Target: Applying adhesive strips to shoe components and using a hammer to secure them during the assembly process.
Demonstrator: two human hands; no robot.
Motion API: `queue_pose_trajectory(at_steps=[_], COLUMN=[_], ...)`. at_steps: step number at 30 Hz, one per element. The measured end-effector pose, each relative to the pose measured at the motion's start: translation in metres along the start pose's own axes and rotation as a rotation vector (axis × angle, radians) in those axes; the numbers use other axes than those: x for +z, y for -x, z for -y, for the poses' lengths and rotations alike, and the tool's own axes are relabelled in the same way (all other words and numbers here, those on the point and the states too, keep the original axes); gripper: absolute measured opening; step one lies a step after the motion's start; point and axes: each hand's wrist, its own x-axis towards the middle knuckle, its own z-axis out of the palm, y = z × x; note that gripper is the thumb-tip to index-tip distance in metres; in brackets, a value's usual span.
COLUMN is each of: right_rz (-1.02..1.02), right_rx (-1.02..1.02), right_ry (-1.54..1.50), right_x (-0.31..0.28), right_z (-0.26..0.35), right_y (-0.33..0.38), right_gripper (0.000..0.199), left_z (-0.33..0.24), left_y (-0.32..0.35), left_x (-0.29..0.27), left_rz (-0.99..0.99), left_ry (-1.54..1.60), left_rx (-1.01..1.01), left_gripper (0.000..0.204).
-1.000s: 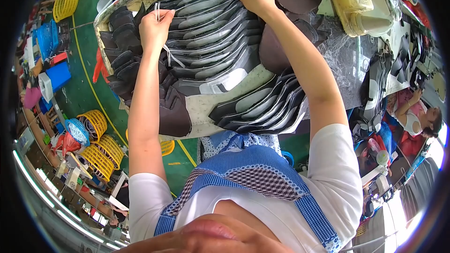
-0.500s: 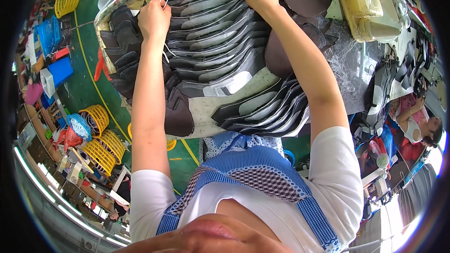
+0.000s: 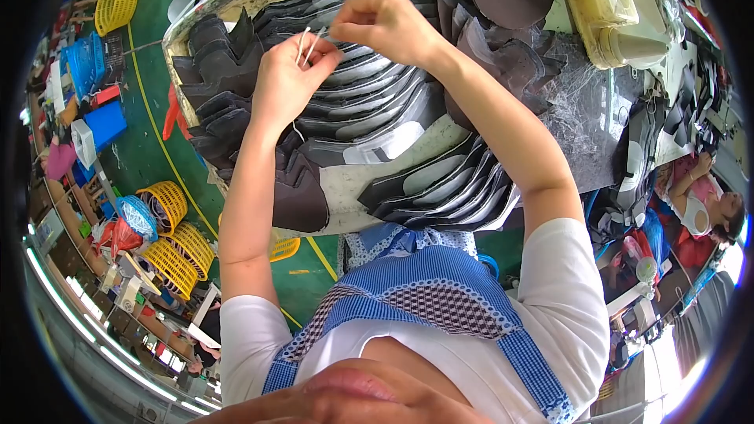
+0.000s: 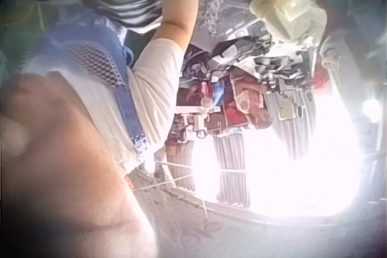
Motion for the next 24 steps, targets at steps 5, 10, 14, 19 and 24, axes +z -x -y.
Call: queue_pose_trajectory(at_steps=[5,10,14,19,24], right_rz=[-0.108,-0.064,0.045,-0.151,-0.447], right_rx=[0.118,0.147,0.123,0.121,0.139], right_ry=[-0.206,-0.303,-0.367,-0.23,0.16], right_x=[-0.014,0.002,0.002,-0.022,-0.06], right_z=[-0.015,0.007,-0.006,-0.015,-0.028], right_y=[0.011,0.004,0.005,0.009,-0.025], right_gripper=[0.019,0.024,0.014,0.008,0.014], left_z=[0.007,-0.001,-0.005,0.008,0.048], left_y=[0.002,0.002,0.004,-0.003,-0.04], left_x=[-0.012,-0.009,-0.004,-0.022,-0.033], left_rz=[0.181,0.231,0.313,0.18,-0.135], left_ry=[0.539,0.486,0.53,0.554,0.328], left_rx=[-0.096,-0.12,-0.122,-0.135,-0.114], left_gripper=[0.017,0.014,0.013,0.019,0.023])
